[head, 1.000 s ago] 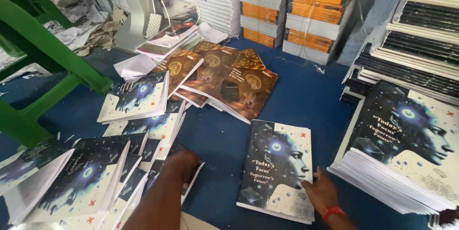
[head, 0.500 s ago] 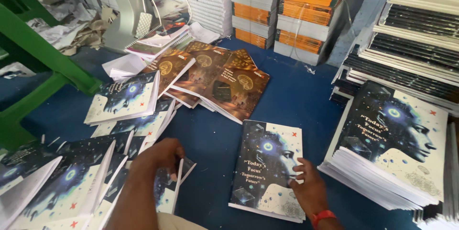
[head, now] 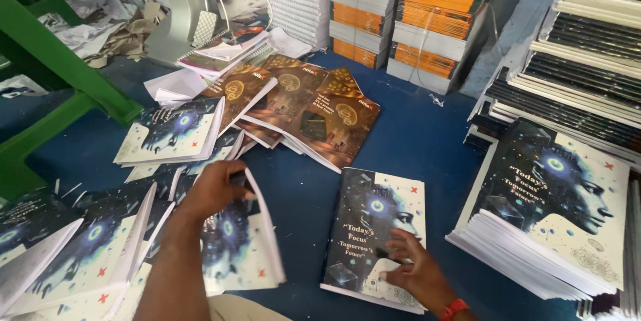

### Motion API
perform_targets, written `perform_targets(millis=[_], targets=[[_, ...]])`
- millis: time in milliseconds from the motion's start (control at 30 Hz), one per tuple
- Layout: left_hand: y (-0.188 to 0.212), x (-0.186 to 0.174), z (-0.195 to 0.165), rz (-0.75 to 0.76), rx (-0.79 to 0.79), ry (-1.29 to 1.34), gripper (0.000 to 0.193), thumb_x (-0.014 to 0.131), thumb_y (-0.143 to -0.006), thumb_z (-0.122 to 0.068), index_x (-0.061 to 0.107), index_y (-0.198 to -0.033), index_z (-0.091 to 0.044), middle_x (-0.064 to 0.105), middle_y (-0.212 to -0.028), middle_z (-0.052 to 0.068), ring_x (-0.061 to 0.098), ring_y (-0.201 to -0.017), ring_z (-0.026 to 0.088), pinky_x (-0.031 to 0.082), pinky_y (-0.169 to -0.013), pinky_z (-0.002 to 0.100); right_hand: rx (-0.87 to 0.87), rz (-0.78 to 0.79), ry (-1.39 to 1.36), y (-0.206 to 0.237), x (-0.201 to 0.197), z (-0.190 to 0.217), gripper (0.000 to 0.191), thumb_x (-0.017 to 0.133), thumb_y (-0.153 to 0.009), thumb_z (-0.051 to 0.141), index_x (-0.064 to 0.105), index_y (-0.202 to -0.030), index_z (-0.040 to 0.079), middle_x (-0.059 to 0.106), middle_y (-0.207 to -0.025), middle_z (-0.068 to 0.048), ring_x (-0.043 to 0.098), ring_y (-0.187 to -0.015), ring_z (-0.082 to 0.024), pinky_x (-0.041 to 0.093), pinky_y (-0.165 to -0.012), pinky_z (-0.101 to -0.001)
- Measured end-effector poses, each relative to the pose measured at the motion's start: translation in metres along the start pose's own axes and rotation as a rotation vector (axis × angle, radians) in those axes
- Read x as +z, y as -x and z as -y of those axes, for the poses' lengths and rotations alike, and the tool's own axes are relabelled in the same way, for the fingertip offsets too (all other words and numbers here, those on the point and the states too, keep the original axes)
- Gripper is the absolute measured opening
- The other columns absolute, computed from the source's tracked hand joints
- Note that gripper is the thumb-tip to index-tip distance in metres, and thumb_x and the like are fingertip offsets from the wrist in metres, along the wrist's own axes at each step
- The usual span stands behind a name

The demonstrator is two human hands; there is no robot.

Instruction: The person sits on the floor and repeatedly picks up books from a pile, aligns them, and places them onto a growing stack. The person handles the books by hand, moving them from a scattered pile to a neat stack.

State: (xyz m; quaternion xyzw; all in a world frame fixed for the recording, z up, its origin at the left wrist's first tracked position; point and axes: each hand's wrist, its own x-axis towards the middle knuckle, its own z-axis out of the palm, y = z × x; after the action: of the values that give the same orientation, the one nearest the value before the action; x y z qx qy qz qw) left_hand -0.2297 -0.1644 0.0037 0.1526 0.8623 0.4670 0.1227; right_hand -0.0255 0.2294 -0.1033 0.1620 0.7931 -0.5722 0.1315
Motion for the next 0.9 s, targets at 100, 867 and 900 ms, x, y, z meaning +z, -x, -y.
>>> perform_targets(millis=[100,867,900], targets=[[0.003,-0.006,-0.012,0.017,0.158,0.244,0.022,0.079,-0.075,0.012,0.073,-0.093,0.0,0.072,-0.082,0.004,0.065,-0.074,0.008,0.054,-0.068,0.027,-0.197,0.117,-0.046,0.004,0.006,0.008,0.13,0.095,-0.059,0.04,0.019,-0.164,0.025,0.043,-0.16,-0.011,0.038,-0.151,-0.026,0.038,-0.118,-0.0456],[-0.025,0.053,-0.071,-0.383,0.286,0.487,0.045,0.084,-0.082,-0.015,0.066,-0.122,-0.004,0.071,-0.113,0.004,0.067,-0.1,0.012,0.055,-0.085,0.026,-0.427,-0.456,-0.419,-0.004,0.0,0.03,0.041,0.074,-0.09,0.021,0.065,-0.124,0.0,0.072,-0.098,-0.008,0.064,-0.085,-0.015,0.052,-0.075,-0.0296],[-0.026,0.053,-0.064,-0.395,0.237,0.489,0.043,0.084,-0.081,-0.016,0.067,-0.119,-0.004,0.073,-0.11,0.003,0.068,-0.098,0.011,0.056,-0.084,0.025,-0.409,-0.435,-0.46,-0.01,-0.008,0.016,0.039,0.073,-0.092,0.022,0.065,-0.122,-0.001,0.071,-0.098,-0.008,0.064,-0.086,-0.016,0.051,-0.075,-0.0299]])
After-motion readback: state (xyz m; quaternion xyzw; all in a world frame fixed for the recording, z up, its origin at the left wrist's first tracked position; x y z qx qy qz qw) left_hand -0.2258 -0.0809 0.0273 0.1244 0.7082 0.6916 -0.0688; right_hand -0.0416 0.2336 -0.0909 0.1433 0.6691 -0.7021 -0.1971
